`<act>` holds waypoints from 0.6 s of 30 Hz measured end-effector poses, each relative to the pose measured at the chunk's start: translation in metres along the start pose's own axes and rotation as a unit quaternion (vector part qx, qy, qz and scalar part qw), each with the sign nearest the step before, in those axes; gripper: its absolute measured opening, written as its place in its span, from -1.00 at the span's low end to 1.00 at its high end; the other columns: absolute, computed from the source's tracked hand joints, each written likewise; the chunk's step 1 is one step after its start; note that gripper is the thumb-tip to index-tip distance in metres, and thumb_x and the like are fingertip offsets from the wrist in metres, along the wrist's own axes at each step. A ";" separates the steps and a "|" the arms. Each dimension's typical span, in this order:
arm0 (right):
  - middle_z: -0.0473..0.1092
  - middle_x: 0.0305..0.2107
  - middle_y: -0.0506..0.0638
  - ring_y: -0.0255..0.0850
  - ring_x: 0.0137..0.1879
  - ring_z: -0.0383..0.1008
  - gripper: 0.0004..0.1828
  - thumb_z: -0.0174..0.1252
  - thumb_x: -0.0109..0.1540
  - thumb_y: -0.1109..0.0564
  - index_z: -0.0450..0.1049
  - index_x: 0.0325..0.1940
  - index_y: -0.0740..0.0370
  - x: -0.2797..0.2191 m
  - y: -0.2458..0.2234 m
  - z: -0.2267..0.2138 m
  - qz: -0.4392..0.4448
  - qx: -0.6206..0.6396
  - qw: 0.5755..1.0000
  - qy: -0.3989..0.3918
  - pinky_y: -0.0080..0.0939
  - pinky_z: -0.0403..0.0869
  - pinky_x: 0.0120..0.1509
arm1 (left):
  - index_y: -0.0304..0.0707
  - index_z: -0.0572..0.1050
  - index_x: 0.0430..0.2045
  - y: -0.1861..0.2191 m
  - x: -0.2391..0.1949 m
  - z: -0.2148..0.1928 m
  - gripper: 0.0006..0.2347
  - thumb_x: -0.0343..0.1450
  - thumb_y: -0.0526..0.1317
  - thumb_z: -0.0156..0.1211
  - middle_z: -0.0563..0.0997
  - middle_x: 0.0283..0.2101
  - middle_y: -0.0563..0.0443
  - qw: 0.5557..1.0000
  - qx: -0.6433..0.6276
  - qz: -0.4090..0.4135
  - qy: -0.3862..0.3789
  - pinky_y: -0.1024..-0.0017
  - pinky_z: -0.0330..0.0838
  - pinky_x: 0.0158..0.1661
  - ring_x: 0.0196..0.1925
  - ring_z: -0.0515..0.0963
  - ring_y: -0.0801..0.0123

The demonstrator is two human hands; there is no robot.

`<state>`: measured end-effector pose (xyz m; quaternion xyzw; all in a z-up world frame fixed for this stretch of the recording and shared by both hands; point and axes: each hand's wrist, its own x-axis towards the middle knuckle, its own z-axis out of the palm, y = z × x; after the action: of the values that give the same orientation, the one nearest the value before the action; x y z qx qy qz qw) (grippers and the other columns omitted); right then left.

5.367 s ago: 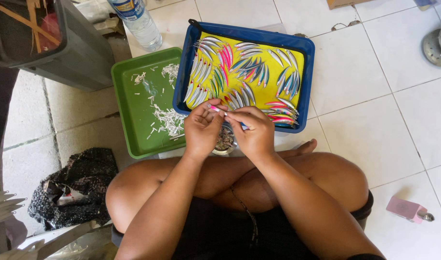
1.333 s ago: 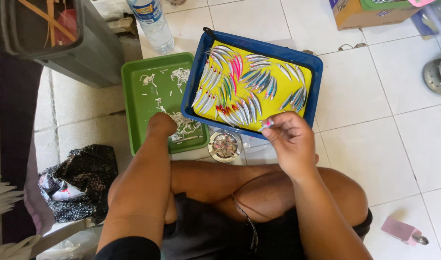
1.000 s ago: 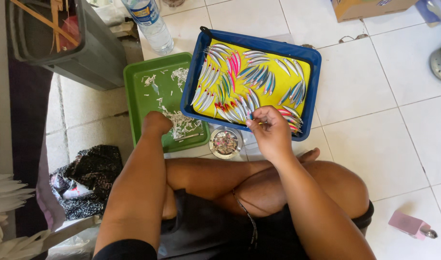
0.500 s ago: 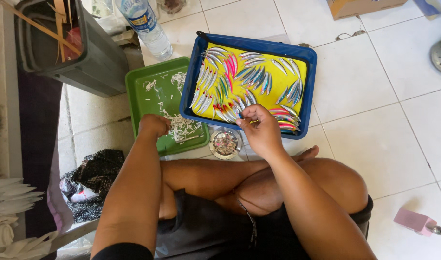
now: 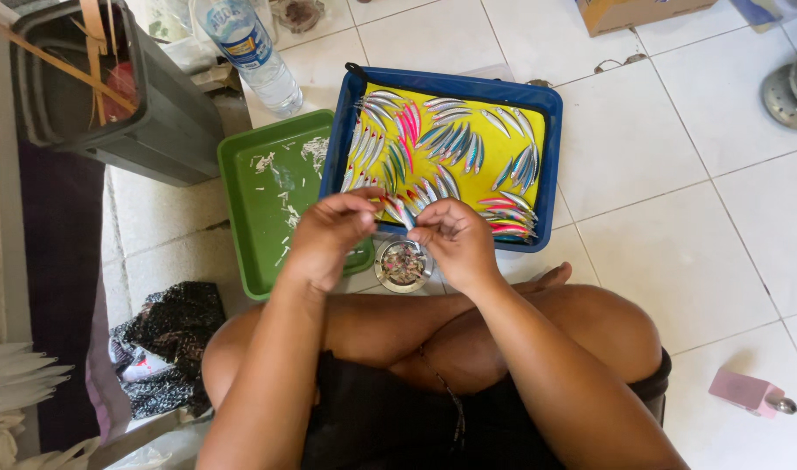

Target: The person sits on the floor and assembles small fishing lures by inserting white plastic pieces into the heads of colorful lures. They pick up lures from a blue tray, insert the pieces, and place the finished lures back into the tray.

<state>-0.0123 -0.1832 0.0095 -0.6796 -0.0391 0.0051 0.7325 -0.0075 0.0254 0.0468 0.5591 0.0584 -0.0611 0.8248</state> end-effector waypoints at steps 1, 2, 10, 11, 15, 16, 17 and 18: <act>0.56 -0.39 0.03 -0.40 -0.32 0.54 -0.68 0.51 0.11 0.24 0.55 -0.12 0.25 -0.002 -0.002 0.002 0.001 -0.003 1.000 0.002 -0.42 0.58 -0.18 | -0.43 0.59 -0.36 -0.010 -0.003 0.010 -0.91 0.34 -0.53 0.25 0.60 0.07 -0.35 1.000 -0.003 -0.001 -0.002 0.51 0.63 -0.13 -0.01 0.67 0.15; 0.57 -0.41 0.03 -0.42 -0.34 0.52 -0.73 0.50 0.12 0.23 0.57 -0.16 0.24 -0.003 -0.003 0.003 -0.006 -0.009 1.000 -0.008 -0.42 0.57 -0.20 | -0.45 0.60 -0.36 -0.019 -0.007 0.020 -0.91 0.34 -0.53 0.26 0.61 0.02 -0.33 0.999 -0.036 -0.011 -0.002 0.50 0.65 -0.16 -0.08 0.67 0.20; 0.58 -0.42 0.06 -0.37 -0.34 0.55 -0.80 0.41 0.20 0.27 0.58 -0.13 0.28 -0.006 0.005 0.010 0.001 0.012 1.000 -0.026 -0.37 0.59 -0.20 | -0.53 0.63 -0.38 -0.062 -0.008 0.028 -0.93 0.33 -0.54 0.34 0.66 -0.32 -0.20 0.993 -0.011 0.082 0.087 0.44 0.66 -0.26 -0.31 0.65 0.36; 0.56 -0.44 0.02 -0.40 -0.35 0.52 -0.83 0.40 0.21 0.28 0.59 -0.14 0.28 -0.005 0.001 0.010 -0.004 0.008 1.000 -0.022 -0.39 0.58 -0.22 | -0.50 0.64 -0.39 -0.059 -0.008 0.029 -0.92 0.32 -0.53 0.37 0.65 -0.33 -0.15 0.991 0.010 0.100 0.087 0.48 0.63 -0.23 -0.30 0.62 0.41; 0.47 -0.47 -0.02 -0.42 -0.34 0.46 -0.87 0.37 0.22 0.31 0.59 -0.15 0.30 -0.002 -0.003 0.005 -0.022 0.006 1.000 -0.014 -0.42 0.57 -0.23 | -0.44 0.66 -0.39 -0.047 -0.012 0.033 -0.90 0.29 -0.52 0.42 0.62 -0.36 -0.07 0.990 0.066 0.107 0.065 0.55 0.56 -0.19 -0.28 0.57 0.50; 0.47 -0.47 -0.02 -0.42 -0.34 0.46 -0.87 0.37 0.22 0.31 0.59 -0.15 0.30 0.000 -0.012 0.003 -0.021 0.004 1.000 -0.013 -0.42 0.57 -0.23 | -0.44 0.66 -0.39 -0.046 -0.012 0.032 -0.90 0.29 -0.52 0.42 0.62 -0.36 -0.07 0.990 0.064 0.105 0.064 0.55 0.56 -0.19 -0.28 0.57 0.50; 0.48 -0.46 -0.03 -0.36 -0.33 0.48 -0.90 0.36 0.22 0.28 0.62 -0.19 0.23 0.002 -0.021 0.001 -0.059 -0.081 0.995 -0.023 -0.41 0.54 -0.24 | -0.43 0.67 -0.36 -0.045 -0.013 0.030 -0.90 0.31 -0.48 0.43 0.62 -0.36 -0.05 0.992 0.084 0.081 0.055 0.55 0.57 -0.19 -0.28 0.57 0.52; 0.49 -0.44 -0.05 -0.30 -0.33 0.50 -0.93 0.35 0.22 0.26 0.64 -0.23 0.16 0.003 -0.030 -0.001 -0.096 -0.166 0.981 -0.033 -0.40 0.52 -0.26 | -0.42 0.67 -0.33 -0.044 -0.014 0.027 -0.89 0.32 -0.44 0.43 0.63 -0.35 -0.03 0.992 0.104 0.057 0.047 0.55 0.58 -0.20 -0.29 0.57 0.55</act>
<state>-0.0102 -0.1861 0.0397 -0.7845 -0.1284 -0.0496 0.6046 -0.0275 -0.0160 0.0184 0.6462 0.0584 0.0063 0.7609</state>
